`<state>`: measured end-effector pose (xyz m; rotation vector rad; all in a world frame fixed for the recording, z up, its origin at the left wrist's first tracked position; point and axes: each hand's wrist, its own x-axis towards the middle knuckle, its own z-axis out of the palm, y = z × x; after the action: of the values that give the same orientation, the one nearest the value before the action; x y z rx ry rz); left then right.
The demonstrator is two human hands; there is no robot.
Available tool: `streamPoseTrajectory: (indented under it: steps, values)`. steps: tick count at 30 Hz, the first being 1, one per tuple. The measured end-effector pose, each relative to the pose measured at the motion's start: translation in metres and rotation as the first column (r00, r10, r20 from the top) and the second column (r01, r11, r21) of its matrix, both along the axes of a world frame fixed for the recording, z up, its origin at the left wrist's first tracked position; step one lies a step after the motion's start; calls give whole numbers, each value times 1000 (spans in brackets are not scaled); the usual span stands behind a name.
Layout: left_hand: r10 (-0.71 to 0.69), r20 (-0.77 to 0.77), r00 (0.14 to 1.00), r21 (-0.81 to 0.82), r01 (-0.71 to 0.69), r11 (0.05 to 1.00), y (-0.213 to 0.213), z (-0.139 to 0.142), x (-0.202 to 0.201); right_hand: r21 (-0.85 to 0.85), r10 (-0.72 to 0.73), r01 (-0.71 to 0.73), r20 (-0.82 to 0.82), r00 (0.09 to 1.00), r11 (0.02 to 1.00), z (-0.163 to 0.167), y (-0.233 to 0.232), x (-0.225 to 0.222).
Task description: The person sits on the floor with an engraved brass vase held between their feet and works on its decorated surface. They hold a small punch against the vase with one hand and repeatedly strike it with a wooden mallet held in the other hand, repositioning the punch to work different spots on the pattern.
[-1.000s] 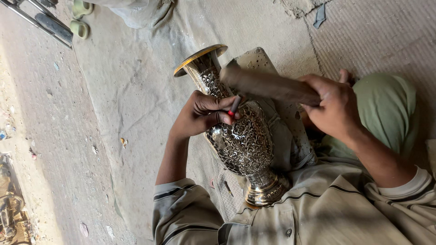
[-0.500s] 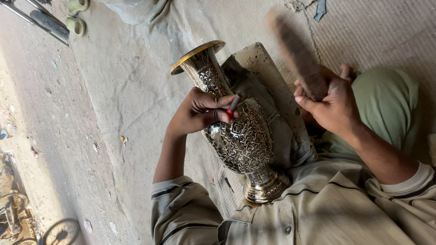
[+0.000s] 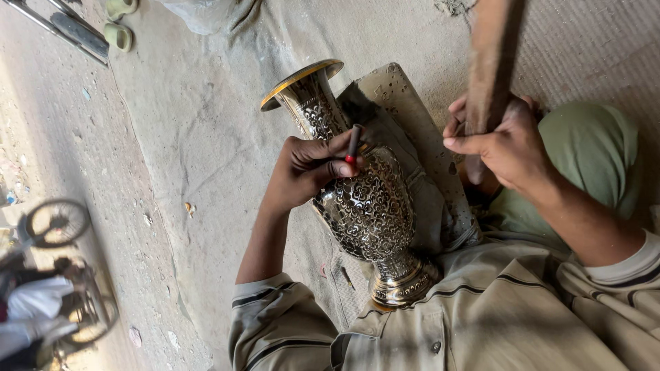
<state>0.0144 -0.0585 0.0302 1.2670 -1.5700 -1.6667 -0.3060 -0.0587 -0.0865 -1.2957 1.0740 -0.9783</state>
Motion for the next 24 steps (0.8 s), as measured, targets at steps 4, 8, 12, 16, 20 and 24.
streamPoseTrajectory:
  steps: [4,8,12,16,20,24]
  values:
    - [-81,68,994,-45,84,995,-3,6,-2,-52,70,-88,-285,956,995,-2,-2,-7]
    - [-129,98,987,-57,135,989,-5,8,-3,-231,8,-170,-573,820,958,1,1,-12]
    - [-4,55,998,-32,5,999,-4,4,0,-11,155,-220,-680,717,975,3,0,-9]
    - [23,-22,999,50,-22,998,-6,-5,5,-15,174,-293,-776,606,956,0,-1,-4]
    - [-5,-64,998,79,10,997,-6,-10,11,-21,75,-101,-527,847,995,-3,-9,0]
    - [-8,-89,996,14,9,1000,-6,-14,11,-15,135,-135,-8,991,991,0,-19,5]
